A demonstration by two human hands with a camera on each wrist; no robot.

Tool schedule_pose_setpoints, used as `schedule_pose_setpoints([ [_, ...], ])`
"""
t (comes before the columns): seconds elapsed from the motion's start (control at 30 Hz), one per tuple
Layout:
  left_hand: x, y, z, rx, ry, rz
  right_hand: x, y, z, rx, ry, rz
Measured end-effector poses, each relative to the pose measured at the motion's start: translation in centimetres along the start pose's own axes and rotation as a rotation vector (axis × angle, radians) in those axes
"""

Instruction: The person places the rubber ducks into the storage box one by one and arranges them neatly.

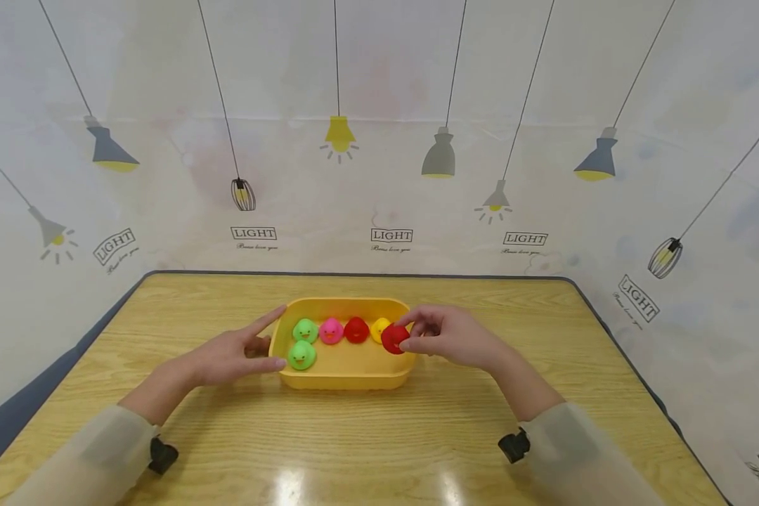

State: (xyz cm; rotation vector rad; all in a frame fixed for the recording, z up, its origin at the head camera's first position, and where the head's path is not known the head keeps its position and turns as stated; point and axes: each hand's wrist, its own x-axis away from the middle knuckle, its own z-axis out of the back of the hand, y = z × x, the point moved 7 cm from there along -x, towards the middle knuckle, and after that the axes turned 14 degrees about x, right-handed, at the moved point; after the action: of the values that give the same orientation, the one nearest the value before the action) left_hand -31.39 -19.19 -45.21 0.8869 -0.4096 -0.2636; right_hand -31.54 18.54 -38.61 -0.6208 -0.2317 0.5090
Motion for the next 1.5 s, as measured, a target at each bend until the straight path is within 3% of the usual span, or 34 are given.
schedule_pose_setpoints([
  [0.37, -0.1, 0.2, 0.0, 0.000, -0.002, 0.000, -3.2, -2.3, -2.6, -0.006, -0.013, 0.057],
  [0.77, -0.2, -0.1, -0.2, -0.010, -0.004, -0.012, -6.3, -4.3, -6.4, -0.098, -0.076, 0.087],
  [1.17, -0.1, 0.0, -0.3, -0.014, -0.004, -0.012, -7.7, -4.4, -9.3, -0.112, -0.117, 0.041],
  [1.5, 0.2, 0.3, -0.2, -0.015, -0.003, -0.020, -8.1, -4.3, -10.0, -0.088, -0.116, 0.021],
])
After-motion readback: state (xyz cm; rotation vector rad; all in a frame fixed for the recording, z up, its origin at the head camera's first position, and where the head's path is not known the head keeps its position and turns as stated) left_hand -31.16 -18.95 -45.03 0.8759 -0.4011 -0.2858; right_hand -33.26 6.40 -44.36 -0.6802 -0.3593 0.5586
